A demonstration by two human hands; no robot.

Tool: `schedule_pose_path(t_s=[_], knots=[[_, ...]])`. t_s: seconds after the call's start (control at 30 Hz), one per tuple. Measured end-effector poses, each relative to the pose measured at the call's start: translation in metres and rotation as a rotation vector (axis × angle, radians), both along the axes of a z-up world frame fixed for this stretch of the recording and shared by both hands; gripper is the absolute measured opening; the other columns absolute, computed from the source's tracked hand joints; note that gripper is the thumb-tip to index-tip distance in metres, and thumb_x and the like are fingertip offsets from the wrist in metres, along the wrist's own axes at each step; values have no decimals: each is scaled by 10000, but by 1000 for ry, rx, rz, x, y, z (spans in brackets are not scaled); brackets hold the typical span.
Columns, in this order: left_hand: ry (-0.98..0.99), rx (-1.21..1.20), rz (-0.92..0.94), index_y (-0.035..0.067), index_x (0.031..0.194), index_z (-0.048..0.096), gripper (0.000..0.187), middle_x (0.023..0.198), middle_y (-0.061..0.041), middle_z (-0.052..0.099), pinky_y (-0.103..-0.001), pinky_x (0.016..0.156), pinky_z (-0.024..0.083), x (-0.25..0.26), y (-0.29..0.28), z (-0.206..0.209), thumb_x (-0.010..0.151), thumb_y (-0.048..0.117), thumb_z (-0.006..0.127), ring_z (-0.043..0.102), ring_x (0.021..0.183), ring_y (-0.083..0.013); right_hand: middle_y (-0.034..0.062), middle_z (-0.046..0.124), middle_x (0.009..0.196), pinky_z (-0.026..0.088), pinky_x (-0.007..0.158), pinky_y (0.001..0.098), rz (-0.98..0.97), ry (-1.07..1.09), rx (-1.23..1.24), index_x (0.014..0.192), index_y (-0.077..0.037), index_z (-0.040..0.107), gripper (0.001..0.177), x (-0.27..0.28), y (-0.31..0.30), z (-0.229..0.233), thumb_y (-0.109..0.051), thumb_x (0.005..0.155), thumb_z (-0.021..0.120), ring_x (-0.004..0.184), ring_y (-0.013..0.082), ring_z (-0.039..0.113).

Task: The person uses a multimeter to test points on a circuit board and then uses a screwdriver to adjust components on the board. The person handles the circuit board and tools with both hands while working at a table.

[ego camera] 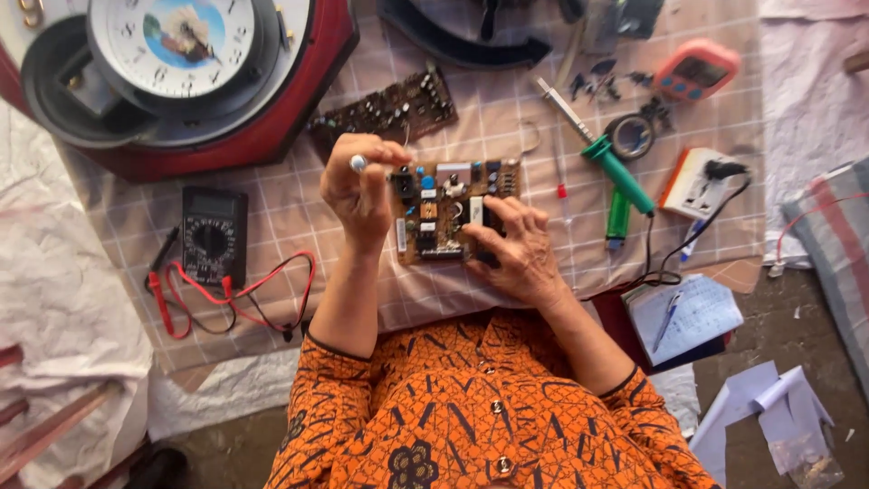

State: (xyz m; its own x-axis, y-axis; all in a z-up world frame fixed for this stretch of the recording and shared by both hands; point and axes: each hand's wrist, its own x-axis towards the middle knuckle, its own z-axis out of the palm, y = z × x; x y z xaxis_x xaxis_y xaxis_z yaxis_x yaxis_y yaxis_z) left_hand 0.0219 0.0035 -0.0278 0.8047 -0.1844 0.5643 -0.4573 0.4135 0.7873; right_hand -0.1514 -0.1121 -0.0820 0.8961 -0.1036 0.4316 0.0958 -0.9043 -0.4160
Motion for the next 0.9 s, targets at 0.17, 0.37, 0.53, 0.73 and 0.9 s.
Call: schedule_pose_path(t_s=[0.17, 0.37, 0.53, 0.73, 0.9], knots=[[126, -118, -143, -45, 950, 423, 422, 597, -102, 423, -274, 521, 448, 8, 19, -22, 907, 373, 397, 504, 503, -192, 130, 469, 1191, 292, 862, 386, 14, -16, -5, 1009, -211, 614, 438, 3, 2, -3, -378, 612, 691, 1055, 309, 473], [245, -77, -369, 85, 1167, 456, 310, 762, -40, 454, -271, 677, 433, 4, 31, -15, 963, 273, 317, 454, 712, -142, 92, 367, 1250, 261, 932, 405, -11, 237, -101, 1085, -225, 573, 542, -1, 8, 12, -342, 591, 759, 1121, 256, 359], [213, -79, -431, 128, 1065, 502, 236, 776, -32, 472, -279, 723, 451, 8, 28, -8, 956, 305, 390, 519, 777, -163, 81, 384, 1244, 255, 934, 396, -21, 241, -107, 1078, -232, 579, 548, 1, 9, 17, -334, 576, 774, 1122, 250, 360], [164, -55, -427, 162, 979, 505, 121, 898, 6, 559, -229, 798, 438, 4, 28, 5, 913, 259, 477, 516, 818, -87, 98, 377, 1247, 247, 937, 408, -20, 246, -122, 1078, -217, 576, 570, -1, 14, 20, -306, 554, 782, 1125, 262, 358], [226, -126, -456, 136, 959, 475, 148, 893, 4, 544, -291, 882, 467, 8, 29, 1, 851, 171, 570, 567, 924, -157, 93, 406, 1222, 257, 933, 401, -31, 238, -107, 1039, -213, 587, 506, 4, 16, 23, -283, 569, 762, 1111, 262, 377]])
